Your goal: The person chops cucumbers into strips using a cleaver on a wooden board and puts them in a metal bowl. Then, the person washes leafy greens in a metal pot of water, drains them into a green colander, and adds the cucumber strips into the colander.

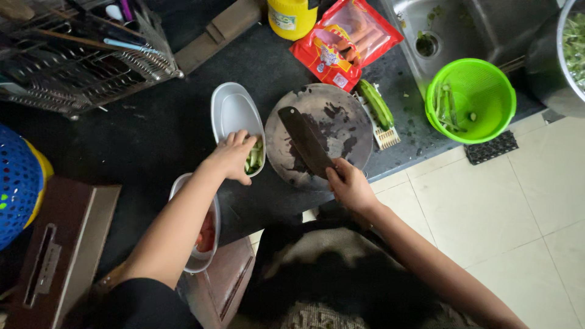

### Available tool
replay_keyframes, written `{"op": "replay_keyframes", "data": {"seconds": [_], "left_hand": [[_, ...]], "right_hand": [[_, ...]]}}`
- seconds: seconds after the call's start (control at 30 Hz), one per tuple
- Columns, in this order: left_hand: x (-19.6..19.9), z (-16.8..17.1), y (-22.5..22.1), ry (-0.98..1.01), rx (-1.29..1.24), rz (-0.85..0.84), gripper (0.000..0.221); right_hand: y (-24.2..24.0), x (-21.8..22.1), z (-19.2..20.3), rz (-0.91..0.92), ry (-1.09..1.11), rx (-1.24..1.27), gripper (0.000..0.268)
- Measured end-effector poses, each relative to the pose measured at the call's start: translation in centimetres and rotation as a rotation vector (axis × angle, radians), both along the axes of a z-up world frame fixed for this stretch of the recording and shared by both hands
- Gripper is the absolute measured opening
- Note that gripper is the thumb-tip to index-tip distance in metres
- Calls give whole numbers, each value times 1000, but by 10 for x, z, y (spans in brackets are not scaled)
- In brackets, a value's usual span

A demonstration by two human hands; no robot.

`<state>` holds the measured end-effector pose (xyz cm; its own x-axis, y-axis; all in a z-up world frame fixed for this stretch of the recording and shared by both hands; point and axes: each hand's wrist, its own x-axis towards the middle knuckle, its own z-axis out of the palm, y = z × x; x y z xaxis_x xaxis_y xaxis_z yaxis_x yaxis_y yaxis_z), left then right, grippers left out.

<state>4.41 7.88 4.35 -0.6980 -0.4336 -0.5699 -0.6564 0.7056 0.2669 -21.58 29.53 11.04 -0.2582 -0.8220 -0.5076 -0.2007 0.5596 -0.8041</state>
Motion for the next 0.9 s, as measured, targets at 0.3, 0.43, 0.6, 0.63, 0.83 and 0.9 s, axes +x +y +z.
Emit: {"op": "replay_keyframes", "data": {"seconds": [0.3,0.43,0.6,0.63,0.83,0.9], "left_hand": [[-97,67,17,199,-196,103,76],[-192,40,35,721,-116,163,33],[-295,-12,56,819,-305,27,18],[-316,-18,60,706,-273,106,16],[-386,-23,71,310,-114,585,75],[-391,-23,71,299,-136,650,81]], "right_hand": [[23,-29,-15,-266,-78,-61,26],[40,-50,-17,-544,-170,-133,31],[69,-80,-19,-765,-68,-263,26],[75,-86,-19,-799,-76,-286,23],[103,-102,-16,-864,-33,-317,25],[110,-102,-11,-829,3,-264,28]]}}
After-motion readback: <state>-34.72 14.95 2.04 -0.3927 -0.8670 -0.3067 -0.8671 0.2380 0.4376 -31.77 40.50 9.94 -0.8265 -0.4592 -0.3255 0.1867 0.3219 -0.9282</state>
